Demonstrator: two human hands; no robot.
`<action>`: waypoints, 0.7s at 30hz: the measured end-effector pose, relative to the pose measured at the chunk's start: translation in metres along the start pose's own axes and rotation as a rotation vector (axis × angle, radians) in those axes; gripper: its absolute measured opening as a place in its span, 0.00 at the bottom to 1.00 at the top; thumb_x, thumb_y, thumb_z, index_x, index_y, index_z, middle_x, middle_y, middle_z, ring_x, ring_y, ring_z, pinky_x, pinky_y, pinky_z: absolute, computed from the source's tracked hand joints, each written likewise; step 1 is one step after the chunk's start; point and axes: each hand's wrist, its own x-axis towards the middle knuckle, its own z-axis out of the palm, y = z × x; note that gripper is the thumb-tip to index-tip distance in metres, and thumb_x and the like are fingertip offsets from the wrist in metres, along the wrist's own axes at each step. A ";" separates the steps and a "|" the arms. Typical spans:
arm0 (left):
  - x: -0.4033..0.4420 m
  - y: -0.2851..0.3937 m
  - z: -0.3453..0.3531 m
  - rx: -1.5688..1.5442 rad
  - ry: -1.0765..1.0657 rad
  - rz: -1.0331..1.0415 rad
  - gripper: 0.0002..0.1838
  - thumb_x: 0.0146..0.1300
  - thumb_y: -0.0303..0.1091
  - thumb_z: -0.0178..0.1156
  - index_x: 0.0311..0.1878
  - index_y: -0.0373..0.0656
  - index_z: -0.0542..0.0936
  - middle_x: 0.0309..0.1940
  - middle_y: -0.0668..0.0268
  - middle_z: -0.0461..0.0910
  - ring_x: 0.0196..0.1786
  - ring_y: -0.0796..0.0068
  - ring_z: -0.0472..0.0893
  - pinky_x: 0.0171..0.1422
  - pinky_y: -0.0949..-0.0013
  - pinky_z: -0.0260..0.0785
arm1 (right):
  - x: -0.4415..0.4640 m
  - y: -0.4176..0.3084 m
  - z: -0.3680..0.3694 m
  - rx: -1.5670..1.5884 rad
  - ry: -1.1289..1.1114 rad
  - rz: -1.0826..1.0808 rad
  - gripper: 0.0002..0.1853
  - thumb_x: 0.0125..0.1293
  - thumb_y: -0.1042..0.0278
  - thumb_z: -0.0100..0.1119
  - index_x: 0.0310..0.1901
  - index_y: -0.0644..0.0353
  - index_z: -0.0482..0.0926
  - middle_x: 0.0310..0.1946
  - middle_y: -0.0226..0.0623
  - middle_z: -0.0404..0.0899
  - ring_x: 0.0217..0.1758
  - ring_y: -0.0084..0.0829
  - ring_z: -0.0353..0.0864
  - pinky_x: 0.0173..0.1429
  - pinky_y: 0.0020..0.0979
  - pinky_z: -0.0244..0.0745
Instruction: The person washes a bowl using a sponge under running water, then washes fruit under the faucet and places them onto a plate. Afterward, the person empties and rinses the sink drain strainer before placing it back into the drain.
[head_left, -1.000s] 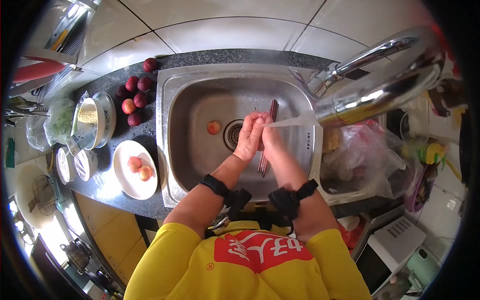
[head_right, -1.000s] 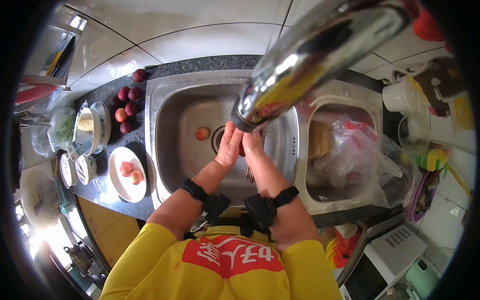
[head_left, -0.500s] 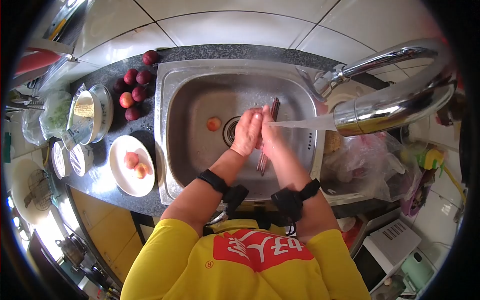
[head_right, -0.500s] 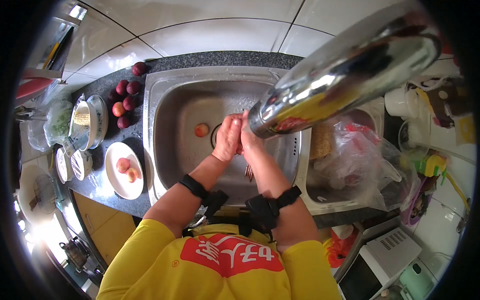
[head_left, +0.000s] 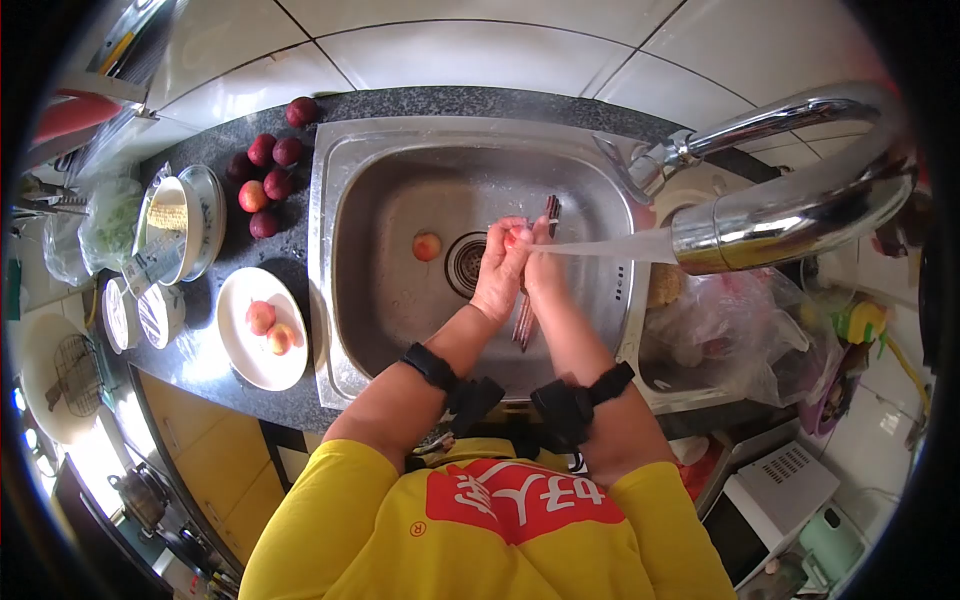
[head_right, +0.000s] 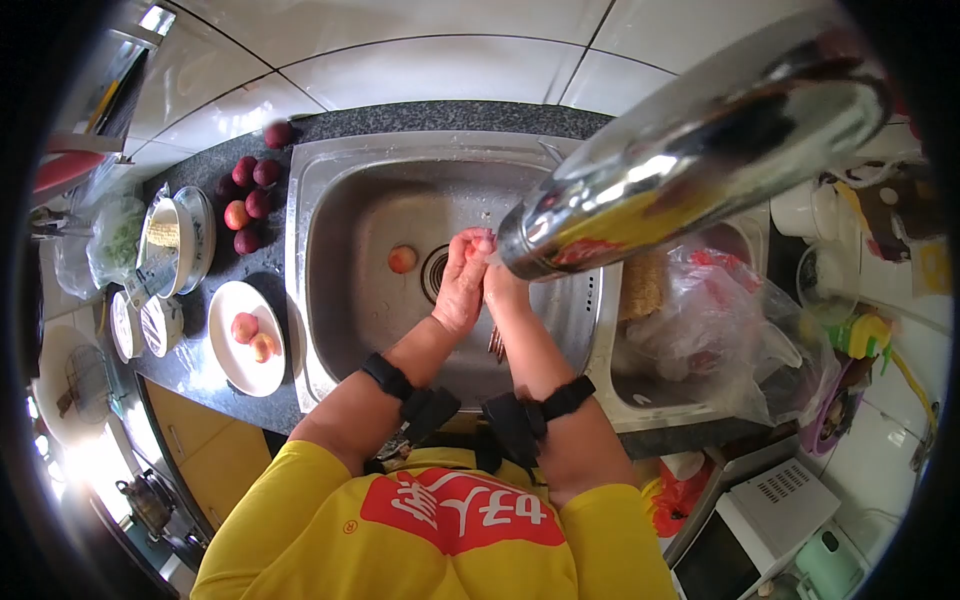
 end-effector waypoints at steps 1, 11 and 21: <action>0.004 0.001 -0.004 -0.001 0.003 -0.001 0.23 0.68 0.51 0.44 0.47 0.38 0.72 0.38 0.65 0.73 0.42 0.75 0.71 0.52 0.70 0.64 | -0.002 0.002 0.001 -0.001 -0.002 0.003 0.21 0.69 0.54 0.42 0.38 0.67 0.75 0.39 0.60 0.75 0.44 0.56 0.74 0.48 0.44 0.69; 0.015 0.007 -0.013 -0.699 -0.015 -0.577 0.26 0.69 0.53 0.36 0.47 0.37 0.72 0.47 0.57 0.75 0.51 0.61 0.73 0.62 0.59 0.61 | 0.007 0.013 -0.014 -0.660 -0.034 -0.127 0.32 0.66 0.39 0.34 0.54 0.63 0.68 0.46 0.55 0.73 0.53 0.54 0.70 0.61 0.42 0.60; 0.011 0.011 -0.022 -0.755 -0.090 -0.588 0.24 0.65 0.56 0.46 0.40 0.42 0.73 0.42 0.62 0.75 0.47 0.66 0.73 0.61 0.61 0.60 | 0.005 0.027 -0.014 -0.682 0.127 -0.285 0.24 0.69 0.50 0.36 0.41 0.63 0.76 0.36 0.53 0.78 0.41 0.55 0.75 0.47 0.45 0.70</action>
